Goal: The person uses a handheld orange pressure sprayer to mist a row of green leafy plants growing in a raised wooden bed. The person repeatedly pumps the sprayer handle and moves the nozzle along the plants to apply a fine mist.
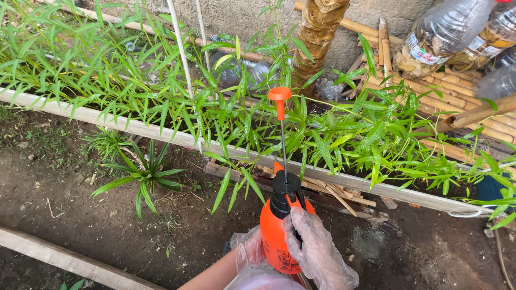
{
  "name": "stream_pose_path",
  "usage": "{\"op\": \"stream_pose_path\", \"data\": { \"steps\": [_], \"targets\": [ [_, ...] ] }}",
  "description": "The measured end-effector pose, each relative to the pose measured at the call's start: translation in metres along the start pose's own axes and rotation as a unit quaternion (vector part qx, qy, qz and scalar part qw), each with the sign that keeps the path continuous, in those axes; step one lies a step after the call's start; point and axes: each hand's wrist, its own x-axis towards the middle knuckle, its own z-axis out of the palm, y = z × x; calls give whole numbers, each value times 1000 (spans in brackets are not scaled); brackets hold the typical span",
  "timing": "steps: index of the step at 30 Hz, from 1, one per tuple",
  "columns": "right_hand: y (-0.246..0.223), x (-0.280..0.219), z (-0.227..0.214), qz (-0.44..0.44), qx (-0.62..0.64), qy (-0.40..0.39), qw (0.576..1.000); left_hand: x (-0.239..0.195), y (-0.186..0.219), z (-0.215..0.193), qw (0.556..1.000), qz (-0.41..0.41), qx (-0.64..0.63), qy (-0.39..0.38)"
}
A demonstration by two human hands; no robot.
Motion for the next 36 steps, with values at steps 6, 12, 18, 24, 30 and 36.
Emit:
{"op": "stream_pose_path", "data": {
  "steps": [6, 12, 18, 24, 30, 36],
  "targets": [
    [-3, -2, 7, 14, 4, 36, 999, 12, -6, -24, 1000, -13, 7, 15],
    [-7, -4, 11, 30, -6, 79, 996, 9, -27, -100, 995, -29, 43, 86],
    [-8, -8, 13, 9, -9, 55, 998, 3, -34, -131, 992, -20, 74, 99],
    [-8, -10, 14, 12, -15, 60, 998, -2, -30, -117, 992, -32, 71, 99],
    [-3, -9, 10, -2, 1, 42, 999, -6, -30, -112, 991, -17, 69, 112],
    [2, -8, 5, -12, 16, 32, 999, -4, -34, -115, 990, -28, 62, 124]
  ]
}}
